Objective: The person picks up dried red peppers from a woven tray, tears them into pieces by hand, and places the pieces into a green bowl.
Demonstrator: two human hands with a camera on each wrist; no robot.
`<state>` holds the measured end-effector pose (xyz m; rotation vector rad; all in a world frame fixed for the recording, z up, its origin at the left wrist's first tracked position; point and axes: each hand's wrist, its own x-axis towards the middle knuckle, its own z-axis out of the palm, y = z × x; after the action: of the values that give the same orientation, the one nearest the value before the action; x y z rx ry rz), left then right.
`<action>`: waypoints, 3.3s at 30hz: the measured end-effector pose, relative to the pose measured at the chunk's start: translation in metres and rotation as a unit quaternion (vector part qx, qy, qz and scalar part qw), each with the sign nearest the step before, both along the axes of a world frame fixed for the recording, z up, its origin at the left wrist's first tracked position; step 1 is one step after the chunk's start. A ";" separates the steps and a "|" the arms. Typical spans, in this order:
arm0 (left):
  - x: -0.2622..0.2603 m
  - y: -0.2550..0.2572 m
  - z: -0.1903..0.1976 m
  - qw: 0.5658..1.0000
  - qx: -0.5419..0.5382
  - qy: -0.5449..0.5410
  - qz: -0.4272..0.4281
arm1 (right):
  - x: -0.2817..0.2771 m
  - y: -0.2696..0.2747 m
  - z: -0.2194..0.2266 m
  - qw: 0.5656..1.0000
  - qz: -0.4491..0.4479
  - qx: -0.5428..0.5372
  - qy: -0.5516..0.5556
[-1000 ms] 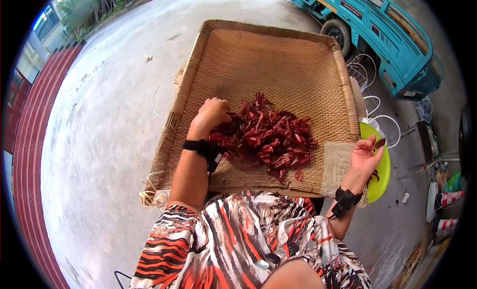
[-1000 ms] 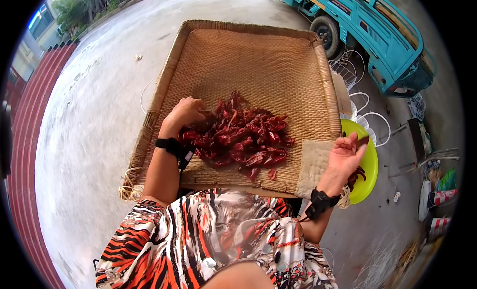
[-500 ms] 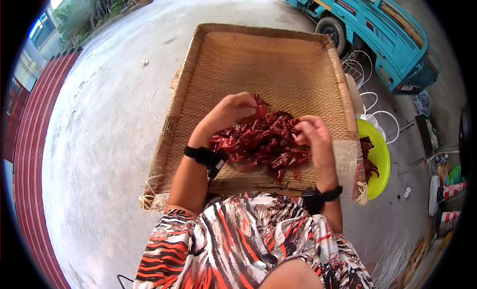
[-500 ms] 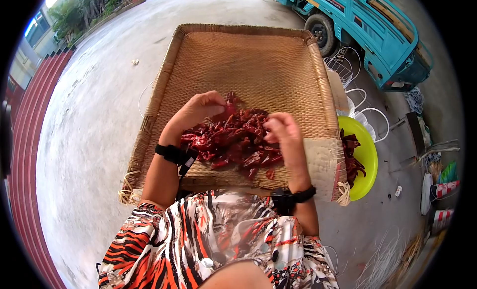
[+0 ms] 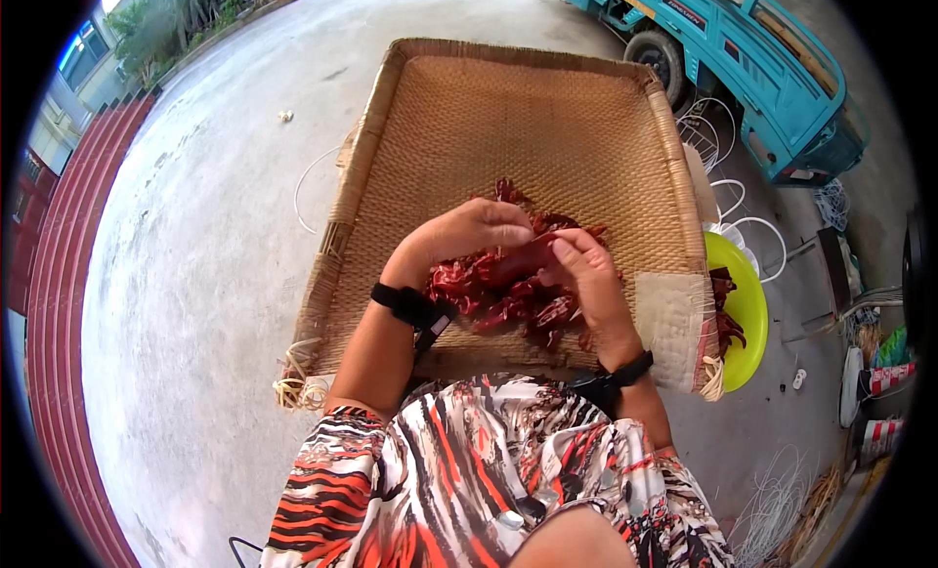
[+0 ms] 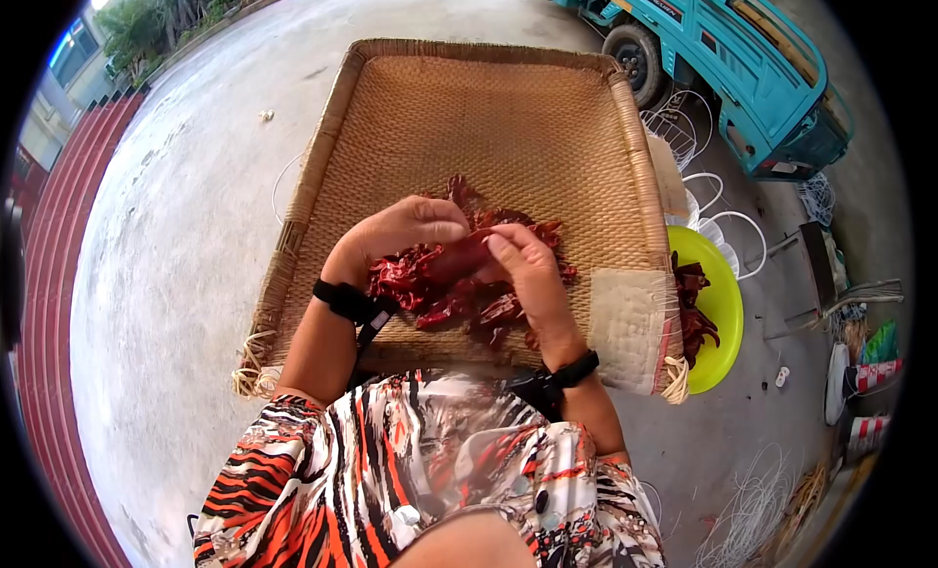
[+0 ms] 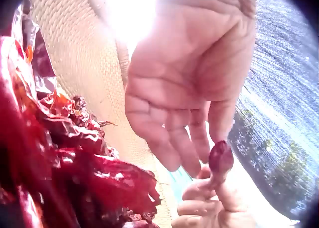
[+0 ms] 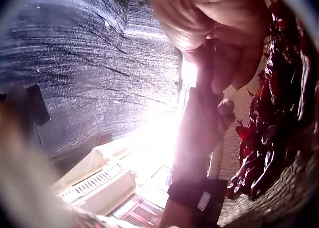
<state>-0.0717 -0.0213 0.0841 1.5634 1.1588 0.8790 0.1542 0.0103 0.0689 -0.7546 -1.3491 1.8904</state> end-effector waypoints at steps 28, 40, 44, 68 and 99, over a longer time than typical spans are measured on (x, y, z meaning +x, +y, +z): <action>-0.026 -0.006 0.001 0.985 -0.004 0.139 0.100 | 0.089 0.033 0.004 0.971 -0.231 -0.025 0.059; 0.013 0.003 -0.006 0.998 0.058 0.002 -0.007 | 0.001 0.007 -0.008 0.983 0.019 0.132 -0.123; 0.018 0.006 -0.011 0.991 0.020 -0.124 -0.055 | 0.010 0.013 -0.012 0.993 0.081 0.076 -0.049; 0.025 0.002 -0.014 0.924 0.062 0.376 0.038 | 0.157 0.085 -0.033 0.773 -0.395 -0.173 0.465; 0.032 0.004 -0.021 0.994 0.068 0.069 0.043 | 0.077 0.052 -0.023 0.924 -0.257 -0.074 0.273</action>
<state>-0.0399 -0.0173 0.0626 1.7167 1.2966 0.9347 0.2312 0.0626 0.0458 -0.5238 -0.5909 1.6109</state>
